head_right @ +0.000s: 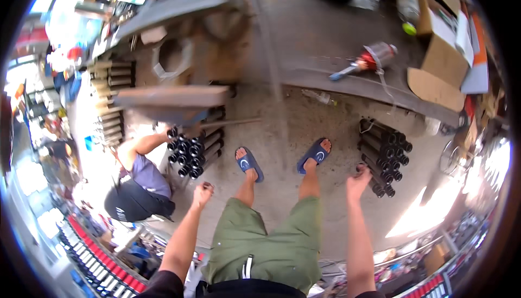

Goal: The person assembles a metal tube assembly using a long metal rod, fitting parts together by hand and checking the fit.

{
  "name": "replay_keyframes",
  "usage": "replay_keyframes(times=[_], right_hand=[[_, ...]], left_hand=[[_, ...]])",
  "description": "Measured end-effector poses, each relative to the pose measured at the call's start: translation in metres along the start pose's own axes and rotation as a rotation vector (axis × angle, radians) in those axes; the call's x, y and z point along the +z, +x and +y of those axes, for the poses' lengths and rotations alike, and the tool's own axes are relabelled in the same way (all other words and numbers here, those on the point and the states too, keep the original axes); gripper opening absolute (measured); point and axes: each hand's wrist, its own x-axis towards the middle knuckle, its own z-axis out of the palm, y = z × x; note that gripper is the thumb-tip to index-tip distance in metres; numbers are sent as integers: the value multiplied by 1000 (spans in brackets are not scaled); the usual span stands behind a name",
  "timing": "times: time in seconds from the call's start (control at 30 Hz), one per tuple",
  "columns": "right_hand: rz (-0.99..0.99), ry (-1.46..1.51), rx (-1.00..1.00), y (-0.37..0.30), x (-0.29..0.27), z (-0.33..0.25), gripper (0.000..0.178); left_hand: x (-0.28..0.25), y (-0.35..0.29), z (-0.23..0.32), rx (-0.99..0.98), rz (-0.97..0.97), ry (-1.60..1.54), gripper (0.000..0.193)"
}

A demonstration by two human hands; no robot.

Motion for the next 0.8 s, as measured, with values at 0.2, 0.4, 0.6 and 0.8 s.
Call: replay_keyframes(times=[0.2, 0.4, 0.6, 0.8], right_hand=[[-495, 506, 600, -154, 73, -205, 53], [-676, 828, 702, -230, 96, -348, 49], [-603, 551, 331, -226, 92, -372, 37], [-595, 169, 351, -201, 1, -262, 43]], left_hand=[[-22, 98, -86, -30, 225, 144, 57], [14, 148, -132, -67, 320, 108, 77], [13, 164, -97, -337, 149, 49, 65], [54, 97, -105, -127, 194, -27, 61]])
